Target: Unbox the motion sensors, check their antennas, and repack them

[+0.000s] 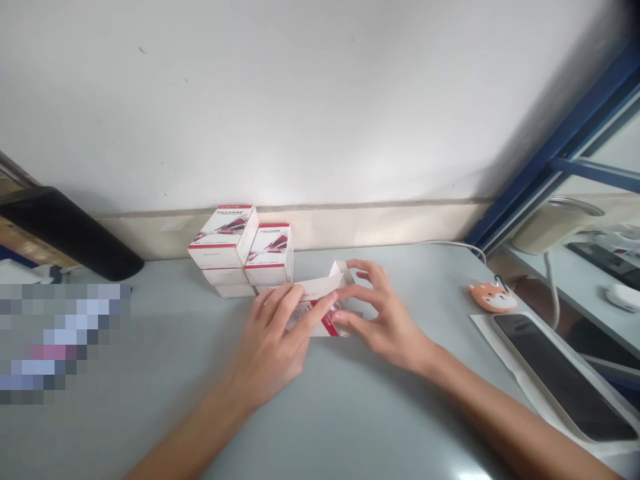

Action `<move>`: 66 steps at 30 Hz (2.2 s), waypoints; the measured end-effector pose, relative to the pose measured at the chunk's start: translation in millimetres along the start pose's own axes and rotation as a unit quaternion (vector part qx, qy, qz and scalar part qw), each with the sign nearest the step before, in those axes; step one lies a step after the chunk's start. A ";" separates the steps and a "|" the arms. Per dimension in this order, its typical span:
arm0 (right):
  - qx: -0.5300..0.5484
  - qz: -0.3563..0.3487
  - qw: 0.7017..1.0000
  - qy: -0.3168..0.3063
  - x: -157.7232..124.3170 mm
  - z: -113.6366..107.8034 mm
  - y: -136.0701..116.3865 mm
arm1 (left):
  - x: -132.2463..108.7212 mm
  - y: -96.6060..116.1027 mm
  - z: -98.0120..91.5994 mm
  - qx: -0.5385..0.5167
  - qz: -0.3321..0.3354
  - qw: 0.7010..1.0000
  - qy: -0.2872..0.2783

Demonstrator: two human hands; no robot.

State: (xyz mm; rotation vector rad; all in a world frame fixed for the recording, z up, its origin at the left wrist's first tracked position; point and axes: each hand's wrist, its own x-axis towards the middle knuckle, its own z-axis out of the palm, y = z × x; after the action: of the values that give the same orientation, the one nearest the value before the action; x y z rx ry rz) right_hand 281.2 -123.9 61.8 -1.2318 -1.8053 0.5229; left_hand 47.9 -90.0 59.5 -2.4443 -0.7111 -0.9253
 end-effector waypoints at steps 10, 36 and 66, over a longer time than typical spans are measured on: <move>0.008 0.159 0.981 0.109 17.6 -27.2 17.9 | -2.7 -0.4 3.7 0.015 -0.049 0.999 -0.010; -0.019 -0.095 0.988 -0.116 -0.1 -2.0 2.7 | -4.8 -4.7 5.4 -0.023 -0.046 0.999 0.001; -0.185 -0.054 0.975 0.108 16.8 -65.3 29.4 | -5.4 9.0 4.8 -0.066 -0.066 0.996 -0.006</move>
State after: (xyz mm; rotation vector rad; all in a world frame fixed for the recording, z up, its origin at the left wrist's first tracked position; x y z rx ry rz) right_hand 349.1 -104.4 82.5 -1.3683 -1.8180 -0.0144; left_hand 52.0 -96.0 50.6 -2.5445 -0.8485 -1.0382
